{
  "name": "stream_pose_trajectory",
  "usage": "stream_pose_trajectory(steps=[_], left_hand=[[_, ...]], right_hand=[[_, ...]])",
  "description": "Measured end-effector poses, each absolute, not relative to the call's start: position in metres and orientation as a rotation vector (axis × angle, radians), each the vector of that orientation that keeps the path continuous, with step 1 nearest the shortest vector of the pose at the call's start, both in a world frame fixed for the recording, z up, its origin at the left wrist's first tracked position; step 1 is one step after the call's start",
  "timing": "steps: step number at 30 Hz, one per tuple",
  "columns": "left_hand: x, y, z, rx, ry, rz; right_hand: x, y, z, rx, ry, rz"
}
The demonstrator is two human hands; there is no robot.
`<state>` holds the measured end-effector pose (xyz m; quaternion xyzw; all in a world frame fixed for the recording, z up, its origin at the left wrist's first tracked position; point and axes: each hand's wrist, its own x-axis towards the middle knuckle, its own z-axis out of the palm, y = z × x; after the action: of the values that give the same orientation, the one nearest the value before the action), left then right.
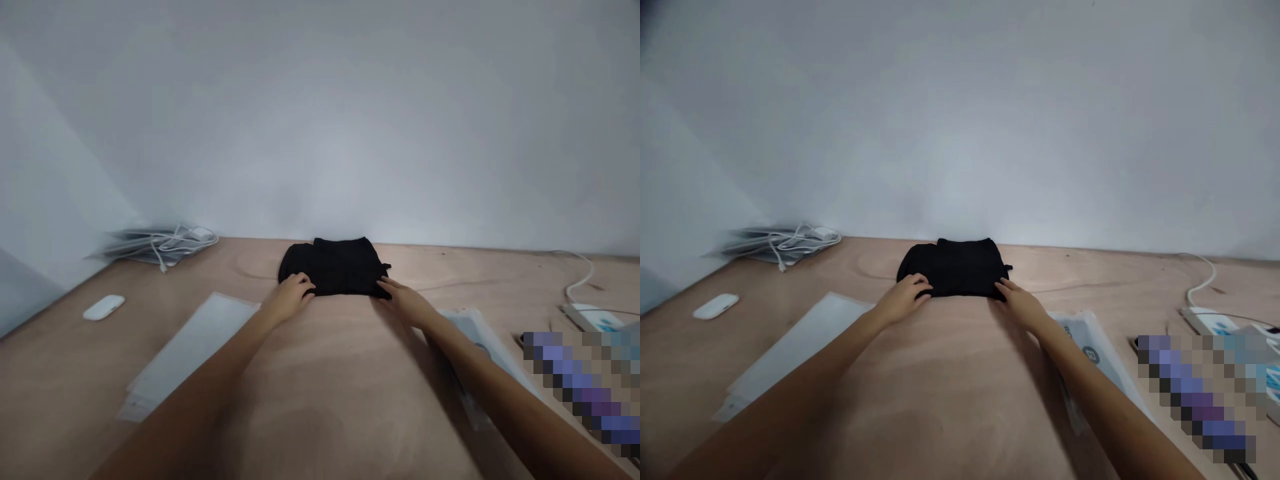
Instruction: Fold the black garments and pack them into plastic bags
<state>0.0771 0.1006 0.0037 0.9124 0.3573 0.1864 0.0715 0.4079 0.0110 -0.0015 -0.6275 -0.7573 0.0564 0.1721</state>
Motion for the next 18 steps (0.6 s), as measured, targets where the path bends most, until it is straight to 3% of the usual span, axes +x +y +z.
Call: stream_pose_trajectory(steps=[9, 18], left_hand=[[0.07, 0.111, 0.018, 2.822, 0.999, 0.534], [0.072, 0.083, 0.03, 2.967, 0.917, 0.554]], right_hand=[[0.418, 0.036, -0.013, -1.766, -2.103, 0.192], [0.428, -0.007, 0.004, -1.659, -2.132, 0.112]])
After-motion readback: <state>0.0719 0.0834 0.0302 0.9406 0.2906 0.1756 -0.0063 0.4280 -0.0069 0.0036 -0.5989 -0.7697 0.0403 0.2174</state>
